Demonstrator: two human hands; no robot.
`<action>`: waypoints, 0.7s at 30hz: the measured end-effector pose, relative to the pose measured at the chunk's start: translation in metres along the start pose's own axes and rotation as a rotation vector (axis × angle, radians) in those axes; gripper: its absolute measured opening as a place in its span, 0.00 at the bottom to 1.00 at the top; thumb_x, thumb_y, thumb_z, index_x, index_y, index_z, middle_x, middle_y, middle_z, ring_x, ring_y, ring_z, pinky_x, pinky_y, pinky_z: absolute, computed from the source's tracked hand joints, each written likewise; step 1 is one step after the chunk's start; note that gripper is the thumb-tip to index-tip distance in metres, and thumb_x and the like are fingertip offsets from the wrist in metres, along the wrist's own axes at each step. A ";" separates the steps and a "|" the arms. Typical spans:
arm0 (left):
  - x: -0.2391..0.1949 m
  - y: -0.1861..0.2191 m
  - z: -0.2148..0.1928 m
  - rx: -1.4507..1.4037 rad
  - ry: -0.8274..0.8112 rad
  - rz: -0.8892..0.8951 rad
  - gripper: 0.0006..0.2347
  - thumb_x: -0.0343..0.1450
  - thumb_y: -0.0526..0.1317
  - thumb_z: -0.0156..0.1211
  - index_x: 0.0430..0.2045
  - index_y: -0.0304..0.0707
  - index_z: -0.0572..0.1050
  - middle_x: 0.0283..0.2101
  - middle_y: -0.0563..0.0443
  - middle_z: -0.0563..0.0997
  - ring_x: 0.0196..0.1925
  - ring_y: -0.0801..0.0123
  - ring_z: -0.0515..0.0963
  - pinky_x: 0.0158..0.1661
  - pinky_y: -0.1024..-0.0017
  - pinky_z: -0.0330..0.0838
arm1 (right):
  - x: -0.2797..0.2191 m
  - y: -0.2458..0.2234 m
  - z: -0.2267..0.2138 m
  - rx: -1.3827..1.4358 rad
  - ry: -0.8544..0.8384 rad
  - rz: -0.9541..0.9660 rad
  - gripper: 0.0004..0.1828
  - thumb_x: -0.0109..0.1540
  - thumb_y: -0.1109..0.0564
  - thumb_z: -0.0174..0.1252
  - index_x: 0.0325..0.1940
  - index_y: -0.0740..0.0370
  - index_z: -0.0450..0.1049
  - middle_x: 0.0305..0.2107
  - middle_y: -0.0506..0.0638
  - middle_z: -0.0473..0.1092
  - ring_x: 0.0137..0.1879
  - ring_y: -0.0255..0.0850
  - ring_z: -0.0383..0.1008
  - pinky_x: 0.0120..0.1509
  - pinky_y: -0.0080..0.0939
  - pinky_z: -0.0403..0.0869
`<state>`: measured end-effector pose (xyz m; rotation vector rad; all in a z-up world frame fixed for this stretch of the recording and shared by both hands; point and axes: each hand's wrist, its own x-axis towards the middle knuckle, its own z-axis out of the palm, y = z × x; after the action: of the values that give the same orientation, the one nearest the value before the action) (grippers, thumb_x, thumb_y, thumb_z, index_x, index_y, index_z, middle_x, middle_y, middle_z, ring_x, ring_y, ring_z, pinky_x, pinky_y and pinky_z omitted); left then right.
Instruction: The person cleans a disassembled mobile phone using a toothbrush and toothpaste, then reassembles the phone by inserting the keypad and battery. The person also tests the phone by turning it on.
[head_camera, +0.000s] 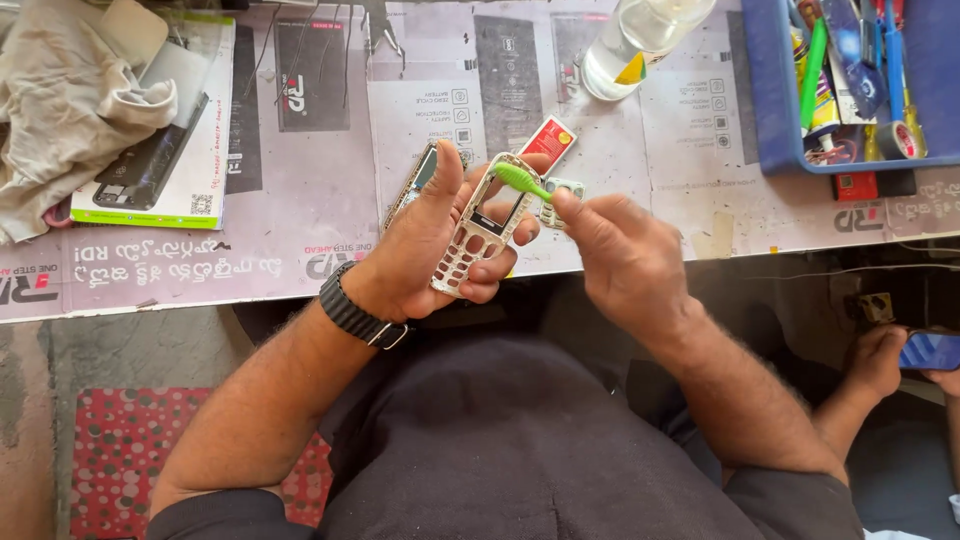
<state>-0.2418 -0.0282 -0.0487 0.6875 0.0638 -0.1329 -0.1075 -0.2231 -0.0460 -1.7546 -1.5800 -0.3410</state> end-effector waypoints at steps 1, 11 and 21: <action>-0.001 -0.001 0.000 -0.009 -0.004 -0.003 0.42 0.68 0.73 0.38 0.72 0.44 0.59 0.39 0.51 0.72 0.23 0.80 0.67 0.21 0.81 0.63 | 0.001 0.001 0.001 -0.002 -0.028 -0.040 0.22 0.67 0.70 0.59 0.65 0.59 0.72 0.36 0.53 0.73 0.35 0.44 0.76 0.36 0.43 0.75; -0.002 -0.004 -0.006 -0.044 -0.002 -0.022 0.44 0.67 0.74 0.36 0.73 0.43 0.59 0.39 0.51 0.74 0.23 0.81 0.68 0.21 0.82 0.65 | -0.001 0.001 0.002 0.070 -0.098 -0.005 0.24 0.67 0.71 0.57 0.67 0.57 0.72 0.37 0.54 0.74 0.37 0.44 0.77 0.39 0.42 0.76; 0.000 -0.009 -0.009 -0.015 -0.005 -0.029 0.43 0.67 0.75 0.37 0.72 0.44 0.59 0.38 0.52 0.72 0.24 0.81 0.68 0.21 0.82 0.65 | -0.004 0.007 0.002 0.144 -0.151 -0.031 0.23 0.65 0.70 0.58 0.65 0.58 0.72 0.35 0.55 0.74 0.36 0.46 0.77 0.38 0.44 0.76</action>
<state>-0.2432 -0.0289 -0.0615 0.6719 0.0696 -0.1616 -0.1026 -0.2243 -0.0522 -1.6795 -1.6947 -0.1085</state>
